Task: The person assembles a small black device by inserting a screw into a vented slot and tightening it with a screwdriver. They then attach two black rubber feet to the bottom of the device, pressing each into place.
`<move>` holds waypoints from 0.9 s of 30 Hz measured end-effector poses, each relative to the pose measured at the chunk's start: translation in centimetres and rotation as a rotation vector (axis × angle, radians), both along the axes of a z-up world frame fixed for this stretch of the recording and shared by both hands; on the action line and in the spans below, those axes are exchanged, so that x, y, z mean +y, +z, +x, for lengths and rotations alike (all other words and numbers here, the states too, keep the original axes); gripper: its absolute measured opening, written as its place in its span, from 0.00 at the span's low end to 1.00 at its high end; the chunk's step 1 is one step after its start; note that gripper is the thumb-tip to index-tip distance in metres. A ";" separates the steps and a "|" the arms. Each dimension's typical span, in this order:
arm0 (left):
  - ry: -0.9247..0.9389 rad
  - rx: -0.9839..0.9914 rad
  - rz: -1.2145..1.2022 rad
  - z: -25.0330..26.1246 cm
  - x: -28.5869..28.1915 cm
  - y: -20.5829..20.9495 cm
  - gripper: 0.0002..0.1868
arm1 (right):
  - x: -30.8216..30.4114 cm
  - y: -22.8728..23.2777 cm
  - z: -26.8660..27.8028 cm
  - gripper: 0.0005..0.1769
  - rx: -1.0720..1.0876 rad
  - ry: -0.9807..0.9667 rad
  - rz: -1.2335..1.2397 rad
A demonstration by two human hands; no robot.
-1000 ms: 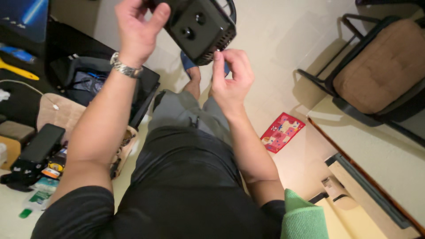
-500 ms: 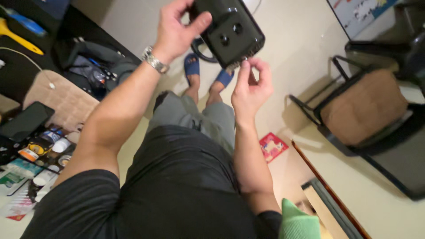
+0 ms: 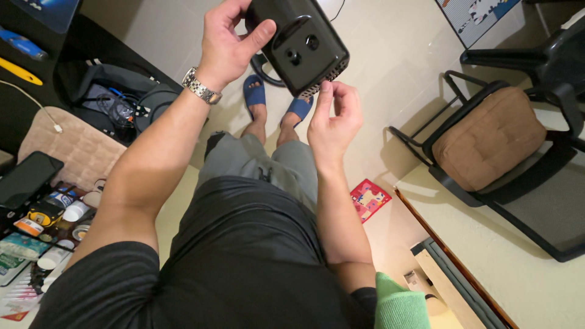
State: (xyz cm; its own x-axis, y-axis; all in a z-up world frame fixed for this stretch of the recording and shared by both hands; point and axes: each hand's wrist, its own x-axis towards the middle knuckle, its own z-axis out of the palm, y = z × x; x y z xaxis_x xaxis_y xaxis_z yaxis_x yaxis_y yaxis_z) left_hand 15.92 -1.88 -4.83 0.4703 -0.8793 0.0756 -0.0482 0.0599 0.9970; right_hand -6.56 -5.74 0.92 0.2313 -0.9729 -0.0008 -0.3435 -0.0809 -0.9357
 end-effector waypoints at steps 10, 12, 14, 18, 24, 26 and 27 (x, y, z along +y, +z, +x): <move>0.021 0.026 -0.032 -0.2 0.0 -0.6 0.16 | 0.2 0.8 0.5 0.03 0.028 0.013 -0.229; 0.025 0.054 -0.032 -0.2 -0.1 -0.7 0.16 | 0.0 0.7 0.6 0.05 -0.049 0.033 -0.160; 0.028 0.077 -0.036 -0.2 -0.1 -0.8 0.17 | -0.4 0.9 0.4 0.06 0.038 0.095 -0.264; 0.032 0.017 -0.003 0.2 -0.1 -1.2 0.16 | -1.3 1.5 0.0 0.11 0.157 0.193 -0.487; 0.017 0.047 -0.006 0.3 -0.1 -1.1 0.17 | -0.4 1.3 0.1 0.13 -0.074 0.101 -0.245; 0.011 0.058 -0.029 0.1 0.0 -1.1 0.17 | -0.2 0.8 0.2 0.12 -0.130 0.050 -0.139; 0.012 0.056 -0.027 0.1 -0.1 -1.1 0.17 | 0.0 0.5 0.1 0.12 -0.157 0.025 -0.084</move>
